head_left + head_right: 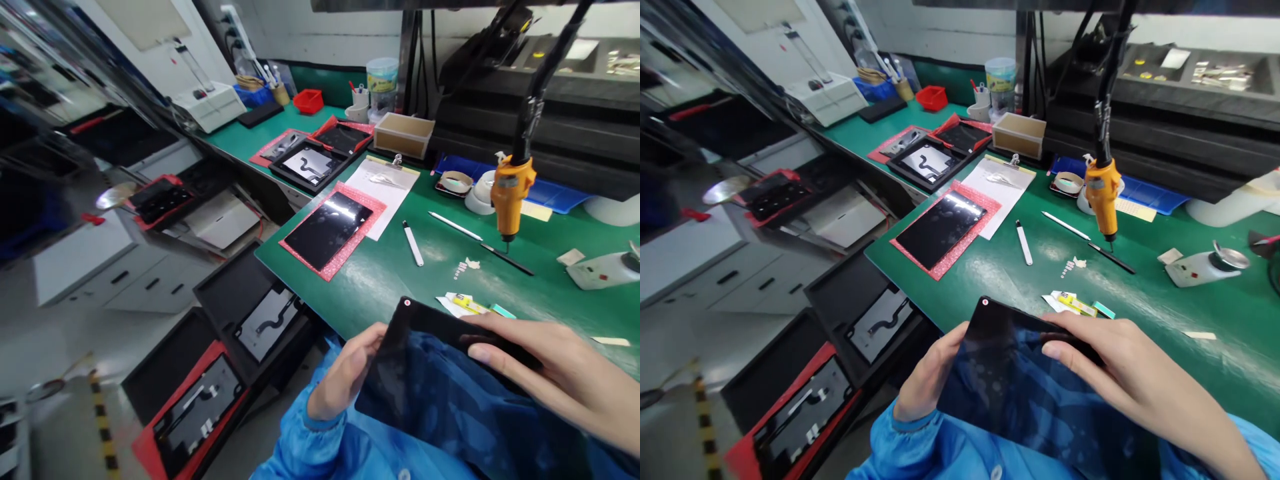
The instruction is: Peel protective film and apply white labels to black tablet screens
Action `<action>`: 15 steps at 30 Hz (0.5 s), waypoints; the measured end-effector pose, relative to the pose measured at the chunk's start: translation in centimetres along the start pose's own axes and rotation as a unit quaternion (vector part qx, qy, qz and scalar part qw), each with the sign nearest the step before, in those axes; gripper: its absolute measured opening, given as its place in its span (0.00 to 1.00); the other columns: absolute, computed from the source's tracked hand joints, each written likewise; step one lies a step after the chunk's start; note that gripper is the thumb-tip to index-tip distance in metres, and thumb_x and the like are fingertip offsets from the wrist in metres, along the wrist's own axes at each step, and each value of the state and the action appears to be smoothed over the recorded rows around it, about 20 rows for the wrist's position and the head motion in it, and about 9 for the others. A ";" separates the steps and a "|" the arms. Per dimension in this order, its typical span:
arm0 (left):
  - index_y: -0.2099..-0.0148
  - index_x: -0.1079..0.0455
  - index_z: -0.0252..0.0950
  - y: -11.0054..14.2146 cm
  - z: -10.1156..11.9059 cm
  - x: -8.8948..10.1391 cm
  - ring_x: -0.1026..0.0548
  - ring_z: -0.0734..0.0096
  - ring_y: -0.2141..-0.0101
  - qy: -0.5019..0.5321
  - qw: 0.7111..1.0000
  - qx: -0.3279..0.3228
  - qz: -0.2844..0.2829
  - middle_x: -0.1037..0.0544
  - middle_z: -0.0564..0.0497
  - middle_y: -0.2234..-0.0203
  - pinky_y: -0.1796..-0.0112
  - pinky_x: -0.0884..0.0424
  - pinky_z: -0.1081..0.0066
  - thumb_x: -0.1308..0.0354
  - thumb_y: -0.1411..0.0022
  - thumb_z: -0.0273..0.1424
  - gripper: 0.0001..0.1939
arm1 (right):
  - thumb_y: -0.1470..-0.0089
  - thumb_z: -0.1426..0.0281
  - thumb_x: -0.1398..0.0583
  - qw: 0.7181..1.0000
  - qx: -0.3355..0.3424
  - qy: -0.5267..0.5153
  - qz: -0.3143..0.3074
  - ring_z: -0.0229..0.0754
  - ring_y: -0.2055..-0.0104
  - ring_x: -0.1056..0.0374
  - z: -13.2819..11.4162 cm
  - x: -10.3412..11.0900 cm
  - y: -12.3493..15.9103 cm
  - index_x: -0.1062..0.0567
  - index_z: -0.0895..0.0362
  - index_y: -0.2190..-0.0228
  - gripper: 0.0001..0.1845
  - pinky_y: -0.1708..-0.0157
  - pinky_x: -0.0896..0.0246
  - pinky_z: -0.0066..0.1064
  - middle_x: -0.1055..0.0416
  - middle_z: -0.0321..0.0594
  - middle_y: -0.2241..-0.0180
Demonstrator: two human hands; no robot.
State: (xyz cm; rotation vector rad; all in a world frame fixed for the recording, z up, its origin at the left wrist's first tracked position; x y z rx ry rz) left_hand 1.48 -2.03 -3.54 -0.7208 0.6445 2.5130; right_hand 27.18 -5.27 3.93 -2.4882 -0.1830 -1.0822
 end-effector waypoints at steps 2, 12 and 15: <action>0.57 0.14 0.36 -0.4 0.0 0.2 0.16 0.48 0.64 -0.050 0.999 -0.015 0.000 0.14 0.42 0.69 0.56 0.21 0.56 0.33 0.35 0.68 0.37 | 0.14 0.51 0.42 1.000 0.014 0.006 0.004 0.44 0.66 0.15 0.0 -0.1 0.0 0.16 0.42 0.41 0.18 0.61 0.17 0.24 0.14 0.32 0.54; 0.72 0.27 0.39 -0.6 0.5 -0.2 0.35 0.65 0.73 -0.180 0.982 -0.057 -0.017 0.32 0.52 0.77 0.65 0.34 0.63 0.44 0.26 0.65 0.37 | 0.15 0.49 0.44 0.997 -0.022 0.056 -0.042 0.49 0.56 0.15 2.4 -1.2 4.0 0.24 0.35 0.31 0.20 0.55 0.13 0.33 0.16 0.29 0.46; 0.73 0.26 0.39 -0.3 0.5 -0.3 0.35 0.63 0.73 -0.189 0.980 -0.053 -0.011 0.32 0.51 0.78 0.65 0.34 0.62 0.43 0.27 0.66 0.37 | 0.15 0.50 0.44 0.997 -0.025 0.052 -0.047 0.51 0.57 0.15 2.4 -1.2 4.3 0.23 0.36 0.31 0.20 0.57 0.12 0.35 0.16 0.32 0.47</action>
Point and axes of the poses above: each hand's wrist, its own y-axis away from the middle knuckle, its own x-axis out of the back of the hand, z = x × y, the point moved 2 cm from there along -y, towards the middle knuckle
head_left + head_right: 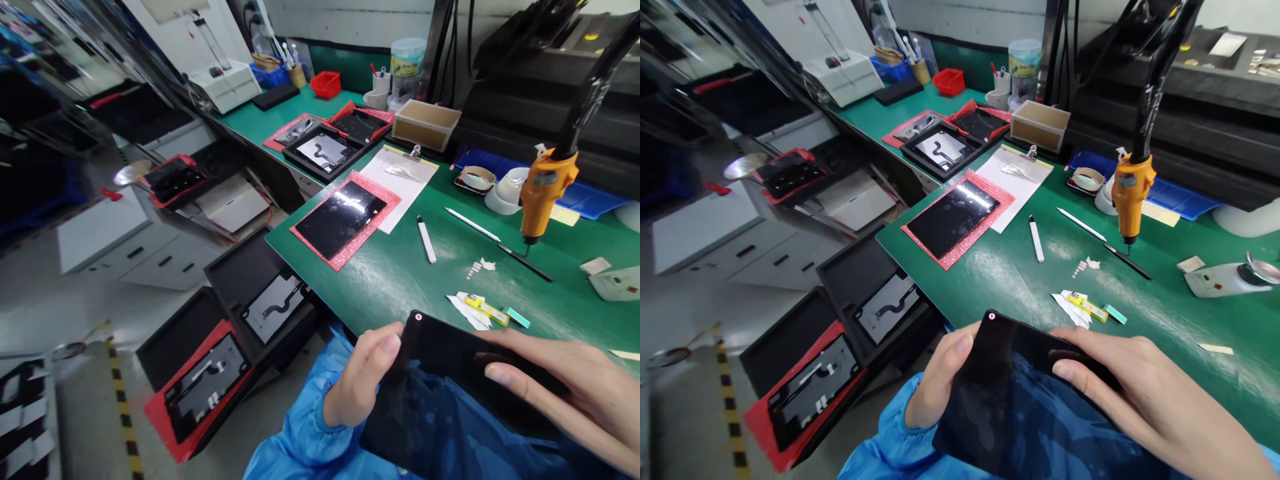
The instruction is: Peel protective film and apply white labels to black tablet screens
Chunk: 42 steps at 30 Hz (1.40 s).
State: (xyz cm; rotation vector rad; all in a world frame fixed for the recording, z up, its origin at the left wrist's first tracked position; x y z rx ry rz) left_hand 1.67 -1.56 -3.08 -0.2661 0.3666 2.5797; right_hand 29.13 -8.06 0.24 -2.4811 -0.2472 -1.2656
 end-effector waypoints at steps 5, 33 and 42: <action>0.71 0.22 0.38 0.5 -0.2 0.1 0.32 0.61 0.73 -0.018 1.000 -0.008 0.005 0.31 0.51 0.81 0.66 0.33 0.61 0.43 0.28 0.67 0.38 | 0.16 0.51 0.43 1.000 -0.017 -0.004 -0.025 0.50 0.58 0.16 0.2 0.0 1.0 0.25 0.34 0.30 0.20 0.59 0.13 0.35 0.16 0.29 0.47; 0.57 0.18 0.39 0.3 0.6 1.4 0.30 0.69 0.73 -0.080 0.991 -0.050 -0.099 0.24 0.52 0.72 0.70 0.31 0.71 0.33 0.26 0.49 0.18 | 0.12 0.52 0.48 0.997 -0.050 -0.024 -0.047 0.44 0.61 0.17 0.3 2.3 -3.6 0.21 0.49 0.48 0.21 0.63 0.24 0.33 0.16 0.34 0.56; 0.55 0.20 0.36 -0.6 0.3 1.0 0.31 0.69 0.69 -0.082 0.990 -0.021 -0.109 0.26 0.53 0.69 0.65 0.33 0.70 0.34 0.26 0.57 0.27 | 0.22 0.40 0.45 0.993 -0.088 -0.030 -0.068 0.52 0.56 0.28 8.2 -4.0 -5.5 0.21 0.55 0.62 0.33 0.54 0.29 0.45 0.25 0.48 0.58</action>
Point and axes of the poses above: each hand's wrist, its own y-axis away from the middle knuckle, its own x-axis out of the back of the hand, z = x × y, the point moved 2 cm from there along -y, towards the middle knuckle
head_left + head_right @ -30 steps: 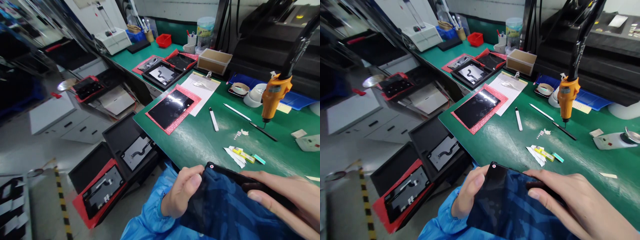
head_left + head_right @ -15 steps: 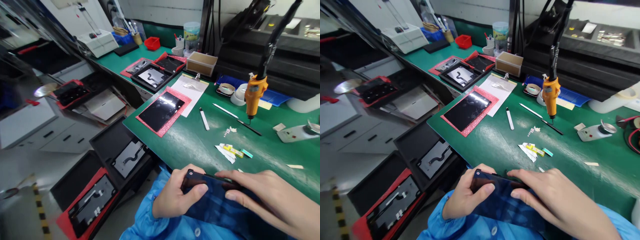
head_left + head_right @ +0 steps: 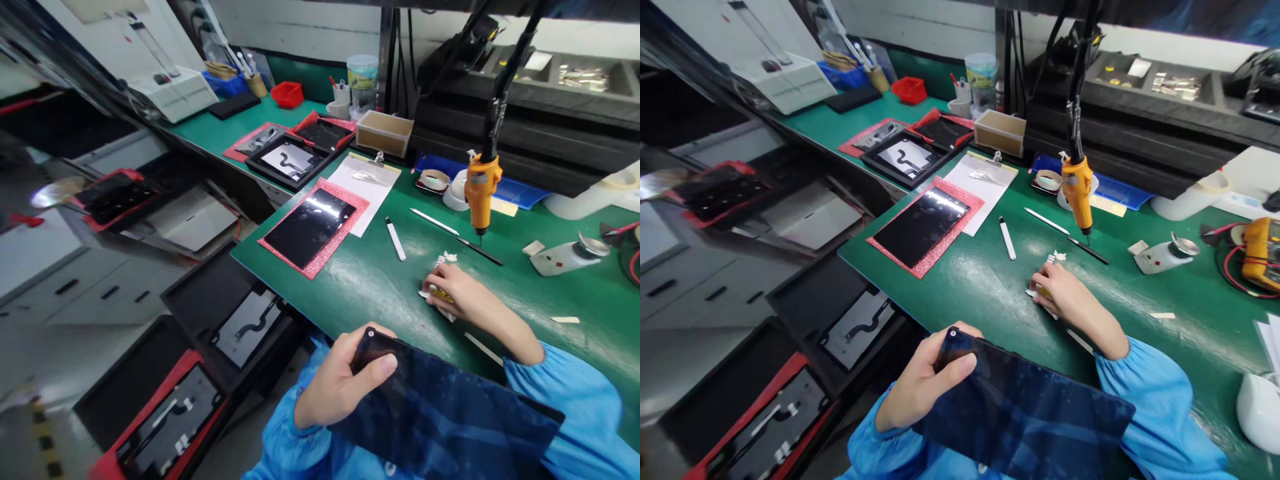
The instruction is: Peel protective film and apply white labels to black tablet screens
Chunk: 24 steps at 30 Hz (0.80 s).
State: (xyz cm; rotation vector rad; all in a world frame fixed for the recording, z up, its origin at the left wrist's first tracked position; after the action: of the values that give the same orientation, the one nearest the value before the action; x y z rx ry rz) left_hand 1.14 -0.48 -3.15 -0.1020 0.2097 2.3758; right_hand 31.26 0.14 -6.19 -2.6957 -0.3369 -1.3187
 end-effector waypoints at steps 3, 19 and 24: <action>0.54 0.22 0.35 -0.3 -0.2 -0.2 0.32 0.70 0.68 0.023 1.000 0.015 -0.014 0.28 0.54 0.69 0.65 0.34 0.70 0.34 0.26 0.58 0.28 | 0.23 0.34 0.46 0.998 0.018 -0.056 -0.004 0.54 0.54 0.26 0.1 -0.6 -0.8 0.23 0.54 0.65 0.38 0.49 0.28 0.49 0.24 0.49 0.57; 0.58 0.32 0.39 -1.7 -1.4 -2.1 0.38 0.71 0.71 -0.033 0.991 0.016 -0.130 0.35 0.58 0.72 0.68 0.39 0.69 0.38 0.25 0.43 0.14 | 0.17 0.45 0.39 0.957 0.023 -0.279 -0.076 0.37 0.68 0.32 -10.6 2.2 2.5 0.20 0.53 0.60 0.27 0.68 0.38 0.28 0.24 0.34 0.66; 0.53 0.27 0.37 -1.8 -1.6 -2.9 0.38 0.73 0.75 -0.054 0.985 -0.007 -0.164 0.34 0.60 0.75 0.70 0.39 0.70 0.39 0.27 0.40 0.11 | 0.18 0.45 0.37 0.951 0.031 -0.301 -0.060 0.36 0.70 0.34 -10.0 0.9 2.0 0.24 0.53 0.61 0.27 0.70 0.38 0.26 0.27 0.32 0.67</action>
State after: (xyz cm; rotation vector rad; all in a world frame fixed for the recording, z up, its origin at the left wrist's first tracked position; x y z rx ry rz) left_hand 4.52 -1.41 -4.52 -0.0118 0.1137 2.0487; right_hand 24.69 -3.77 0.58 -2.9990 -0.5908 -0.4520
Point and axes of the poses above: each hand's wrist, its own y-axis away from the middle knuckle, its own x-axis out of the back of the hand, z = x × y, the point moved 2 cm from there along -y, towards the middle knuckle
